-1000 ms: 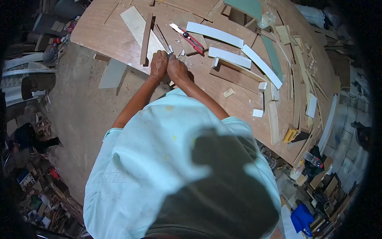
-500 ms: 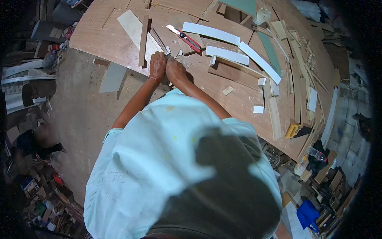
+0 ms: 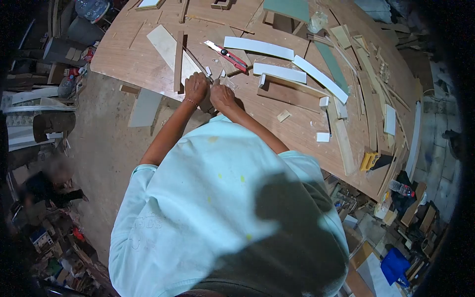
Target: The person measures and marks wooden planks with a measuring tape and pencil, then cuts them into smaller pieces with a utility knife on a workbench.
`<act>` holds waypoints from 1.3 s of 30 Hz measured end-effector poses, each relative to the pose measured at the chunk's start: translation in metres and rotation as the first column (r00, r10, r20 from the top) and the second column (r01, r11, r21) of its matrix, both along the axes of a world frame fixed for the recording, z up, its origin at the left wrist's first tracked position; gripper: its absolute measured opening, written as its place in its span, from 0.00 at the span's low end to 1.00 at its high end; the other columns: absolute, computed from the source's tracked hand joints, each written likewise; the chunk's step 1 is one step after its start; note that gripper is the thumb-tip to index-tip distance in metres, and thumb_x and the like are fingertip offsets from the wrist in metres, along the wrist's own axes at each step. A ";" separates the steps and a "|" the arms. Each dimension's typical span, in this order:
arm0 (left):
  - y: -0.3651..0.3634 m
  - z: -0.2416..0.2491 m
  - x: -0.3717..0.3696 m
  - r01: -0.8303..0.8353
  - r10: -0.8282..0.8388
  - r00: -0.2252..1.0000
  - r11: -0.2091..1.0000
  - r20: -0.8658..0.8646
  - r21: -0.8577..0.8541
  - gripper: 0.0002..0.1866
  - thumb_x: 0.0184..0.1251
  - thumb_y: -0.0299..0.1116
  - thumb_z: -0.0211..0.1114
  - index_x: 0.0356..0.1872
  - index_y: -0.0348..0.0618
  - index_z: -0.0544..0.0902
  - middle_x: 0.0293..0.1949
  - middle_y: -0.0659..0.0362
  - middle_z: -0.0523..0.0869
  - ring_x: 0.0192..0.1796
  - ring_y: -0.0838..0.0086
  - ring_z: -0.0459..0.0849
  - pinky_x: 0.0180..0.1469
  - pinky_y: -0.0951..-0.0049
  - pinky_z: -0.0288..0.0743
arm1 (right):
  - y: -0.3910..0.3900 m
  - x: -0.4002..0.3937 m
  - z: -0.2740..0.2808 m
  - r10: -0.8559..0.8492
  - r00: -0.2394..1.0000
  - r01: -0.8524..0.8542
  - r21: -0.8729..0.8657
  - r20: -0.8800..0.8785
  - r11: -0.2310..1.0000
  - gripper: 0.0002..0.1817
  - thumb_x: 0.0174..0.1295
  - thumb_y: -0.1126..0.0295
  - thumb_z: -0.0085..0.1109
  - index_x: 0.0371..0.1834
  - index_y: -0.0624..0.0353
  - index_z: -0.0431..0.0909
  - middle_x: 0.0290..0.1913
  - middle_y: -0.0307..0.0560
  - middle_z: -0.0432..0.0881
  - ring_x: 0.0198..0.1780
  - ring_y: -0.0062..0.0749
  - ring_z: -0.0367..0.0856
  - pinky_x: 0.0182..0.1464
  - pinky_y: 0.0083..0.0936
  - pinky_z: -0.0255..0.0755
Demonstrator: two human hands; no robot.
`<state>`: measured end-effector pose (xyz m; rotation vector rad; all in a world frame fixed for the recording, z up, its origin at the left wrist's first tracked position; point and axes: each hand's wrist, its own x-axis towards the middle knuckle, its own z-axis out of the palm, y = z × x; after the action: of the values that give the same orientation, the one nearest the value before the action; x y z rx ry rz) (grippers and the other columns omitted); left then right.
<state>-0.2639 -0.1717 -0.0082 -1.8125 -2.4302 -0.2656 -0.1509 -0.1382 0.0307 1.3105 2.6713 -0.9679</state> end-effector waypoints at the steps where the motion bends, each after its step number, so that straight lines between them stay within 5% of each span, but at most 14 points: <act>1: 0.004 -0.004 0.003 -0.057 0.059 0.997 0.997 0.057 -0.046 0.07 0.48 0.32 0.54 0.26 0.40 0.75 0.27 0.52 0.76 0.34 0.64 0.76 0.34 0.62 0.68 | -0.001 -0.001 0.002 -0.024 1.000 0.024 -0.009 0.003 1.000 0.16 0.57 0.69 0.33 0.38 0.72 0.66 0.31 0.67 0.75 0.37 0.57 0.75 0.41 0.44 0.67; 5: -0.005 -0.003 -0.007 -0.158 0.163 0.986 0.983 0.046 -0.096 0.07 0.53 0.32 0.50 0.28 0.40 0.73 0.28 0.52 0.76 0.32 0.62 0.77 0.32 0.64 0.71 | -0.002 -0.007 -0.004 -0.031 0.999 0.032 -0.116 0.012 0.993 0.15 0.55 0.71 0.37 0.40 0.73 0.65 0.30 0.66 0.76 0.36 0.54 0.77 0.38 0.41 0.70; 7: -0.002 0.003 0.005 -0.116 0.121 0.992 0.985 0.033 -0.125 0.10 0.52 0.36 0.51 0.29 0.40 0.74 0.29 0.53 0.76 0.33 0.64 0.76 0.34 0.65 0.70 | 0.004 0.003 -0.005 0.081 0.996 -0.083 0.068 0.034 0.994 0.15 0.55 0.71 0.36 0.38 0.73 0.65 0.29 0.66 0.76 0.34 0.54 0.77 0.36 0.41 0.71; 11: -0.001 0.010 0.014 -0.209 0.216 0.975 0.970 0.051 -0.123 0.07 0.53 0.31 0.50 0.28 0.38 0.71 0.28 0.52 0.76 0.31 0.62 0.78 0.29 0.65 0.73 | 0.004 0.005 -0.002 0.122 0.993 -0.121 0.142 0.002 0.982 0.12 0.54 0.71 0.36 0.33 0.70 0.66 0.25 0.64 0.76 0.30 0.52 0.78 0.32 0.41 0.72; 24: -0.005 0.019 0.010 -0.144 0.153 0.987 0.977 0.043 -0.156 0.04 0.49 0.27 0.52 0.23 0.39 0.74 0.24 0.51 0.76 0.29 0.61 0.78 0.32 0.64 0.71 | 0.011 0.007 -0.017 0.124 0.979 -0.122 0.025 -0.161 0.992 0.12 0.55 0.69 0.34 0.32 0.68 0.65 0.24 0.66 0.75 0.29 0.57 0.76 0.32 0.46 0.70; 27: -0.004 0.012 0.010 -0.156 0.155 0.988 0.981 -0.016 -0.115 0.04 0.51 0.27 0.51 0.25 0.37 0.72 0.28 0.50 0.75 0.34 0.62 0.76 0.32 0.66 0.72 | 0.014 0.006 -0.017 0.152 0.968 -0.118 0.170 -0.199 0.978 0.12 0.55 0.69 0.36 0.26 0.65 0.68 0.20 0.60 0.76 0.24 0.49 0.78 0.27 0.40 0.72; 36: 0.002 0.006 0.014 -0.294 0.294 0.956 0.942 -0.025 -0.163 0.05 0.52 0.27 0.51 0.27 0.36 0.71 0.29 0.49 0.73 0.33 0.60 0.75 0.31 0.68 0.72 | 0.009 0.012 -0.024 0.157 0.942 -0.106 0.183 -0.297 0.977 0.10 0.54 0.71 0.38 0.25 0.65 0.69 0.18 0.58 0.75 0.22 0.47 0.78 0.22 0.35 0.72; 39: -0.001 0.006 0.016 -0.289 0.291 0.957 0.946 -0.008 -0.149 0.05 0.51 0.27 0.51 0.27 0.36 0.71 0.29 0.48 0.73 0.33 0.60 0.75 0.32 0.67 0.72 | 0.000 0.045 -0.016 0.147 0.950 -0.115 0.129 -0.277 0.985 0.10 0.55 0.68 0.37 0.29 0.63 0.66 0.20 0.60 0.76 0.23 0.52 0.76 0.25 0.43 0.69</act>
<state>-0.2477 -0.1731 -0.0019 -1.4733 -2.7481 -0.0734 -0.1056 -0.1379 0.0146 1.0624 3.0230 -1.0803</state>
